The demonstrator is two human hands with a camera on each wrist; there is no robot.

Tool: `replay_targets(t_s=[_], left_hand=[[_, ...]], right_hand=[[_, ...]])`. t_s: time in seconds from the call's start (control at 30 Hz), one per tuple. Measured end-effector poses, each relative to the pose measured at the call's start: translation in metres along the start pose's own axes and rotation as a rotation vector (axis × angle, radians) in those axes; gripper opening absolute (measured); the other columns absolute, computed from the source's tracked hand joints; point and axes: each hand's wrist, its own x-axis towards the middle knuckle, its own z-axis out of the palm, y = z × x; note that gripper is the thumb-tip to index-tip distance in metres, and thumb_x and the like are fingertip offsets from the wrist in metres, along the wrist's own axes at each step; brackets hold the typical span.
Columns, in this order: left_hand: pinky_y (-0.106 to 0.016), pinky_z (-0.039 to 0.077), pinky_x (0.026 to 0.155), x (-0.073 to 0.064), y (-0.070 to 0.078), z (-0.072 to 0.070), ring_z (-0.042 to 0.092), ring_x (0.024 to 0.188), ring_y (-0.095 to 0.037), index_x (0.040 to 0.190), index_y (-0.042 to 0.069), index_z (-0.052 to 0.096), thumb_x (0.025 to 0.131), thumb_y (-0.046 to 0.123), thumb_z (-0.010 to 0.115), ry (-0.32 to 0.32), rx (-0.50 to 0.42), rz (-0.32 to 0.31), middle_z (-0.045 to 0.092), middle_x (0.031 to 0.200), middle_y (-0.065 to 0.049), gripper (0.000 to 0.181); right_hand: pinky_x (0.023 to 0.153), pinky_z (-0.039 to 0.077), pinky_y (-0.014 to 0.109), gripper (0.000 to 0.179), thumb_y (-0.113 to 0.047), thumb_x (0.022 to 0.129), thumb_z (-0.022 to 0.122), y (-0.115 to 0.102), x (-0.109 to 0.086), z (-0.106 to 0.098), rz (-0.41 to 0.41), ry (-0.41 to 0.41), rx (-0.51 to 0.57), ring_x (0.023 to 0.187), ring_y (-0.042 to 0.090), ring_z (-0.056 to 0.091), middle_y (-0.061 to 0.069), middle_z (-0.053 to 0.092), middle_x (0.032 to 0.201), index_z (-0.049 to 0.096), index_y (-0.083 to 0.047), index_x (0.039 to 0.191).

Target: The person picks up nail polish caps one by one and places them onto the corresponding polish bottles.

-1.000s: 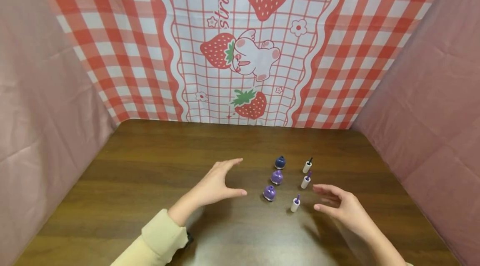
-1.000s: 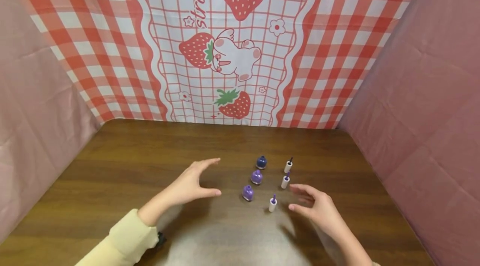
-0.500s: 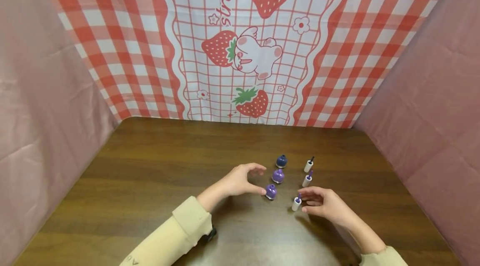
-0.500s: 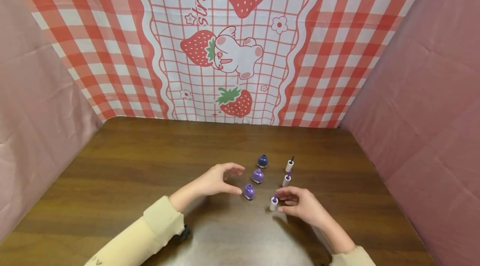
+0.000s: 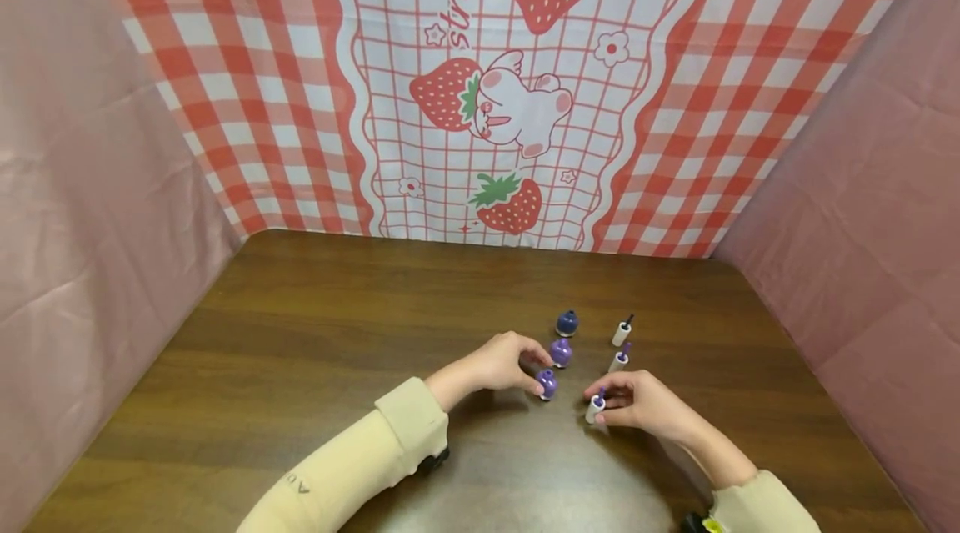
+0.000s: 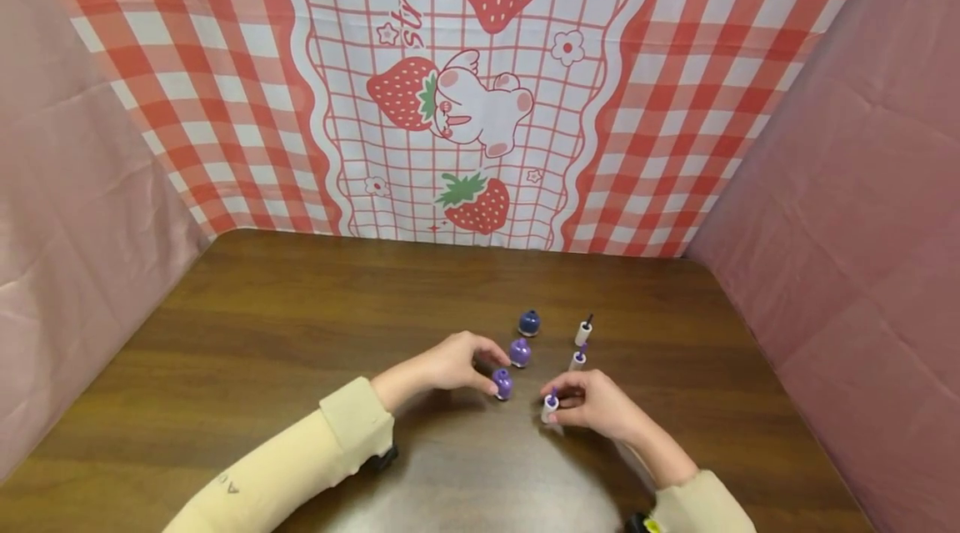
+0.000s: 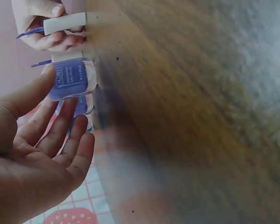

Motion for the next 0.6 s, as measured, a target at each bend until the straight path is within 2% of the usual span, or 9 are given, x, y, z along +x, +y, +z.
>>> replay_targets(t_s=[0.1, 0.27, 0.43, 0.6], left_hand=[[-0.020, 0.047, 0.084, 0.004, -0.001, 0.002, 0.066, 0.089, -0.011, 0.098, 0.011, 0.072, 0.070, 0.013, 0.083, -0.002, 0.026, 0.007, 0.073, 0.093, 0.001, 0.030], [-0.015, 0.044, 0.076, 0.007, -0.002, 0.004, 0.065, 0.081, -0.008, 0.088, 0.014, 0.075, 0.068, 0.015, 0.085, 0.032, 0.102, 0.032, 0.073, 0.084, 0.005, 0.023], [-0.015, 0.044, 0.074, 0.006, 0.000, 0.003, 0.065, 0.081, -0.011, 0.087, 0.012, 0.075, 0.068, 0.016, 0.085, 0.039, 0.111, 0.048, 0.073, 0.083, 0.004, 0.022], [-0.014, 0.045, 0.075, 0.002, 0.002, 0.000, 0.065, 0.084, -0.012, 0.088, 0.012, 0.075, 0.069, 0.017, 0.084, 0.056, 0.118, 0.061, 0.073, 0.084, 0.004, 0.022]], right_hand=[[0.072, 0.054, 0.021, 0.025, -0.004, 0.079, 0.074, 0.001, 0.001, 0.001, -0.017, -0.002, -0.005, 0.086, 0.005, 0.065, 0.025, 0.067, 0.096, 0.064, 0.009, 0.098], [0.071, 0.054, 0.021, 0.022, -0.004, 0.078, 0.074, 0.000, 0.002, 0.000, -0.010, 0.015, -0.020, 0.085, 0.004, 0.066, 0.023, 0.069, 0.095, 0.066, 0.008, 0.095], [0.066, 0.054, 0.020, 0.022, -0.009, 0.079, 0.075, -0.006, 0.003, -0.003, 0.022, 0.024, -0.076, 0.080, 0.003, 0.066, 0.015, 0.071, 0.091, 0.068, 0.005, 0.093], [0.067, 0.054, 0.021, 0.023, -0.013, 0.079, 0.075, -0.021, 0.006, -0.006, 0.048, 0.022, -0.111, 0.080, 0.006, 0.067, 0.011, 0.071, 0.090, 0.068, 0.004, 0.094]])
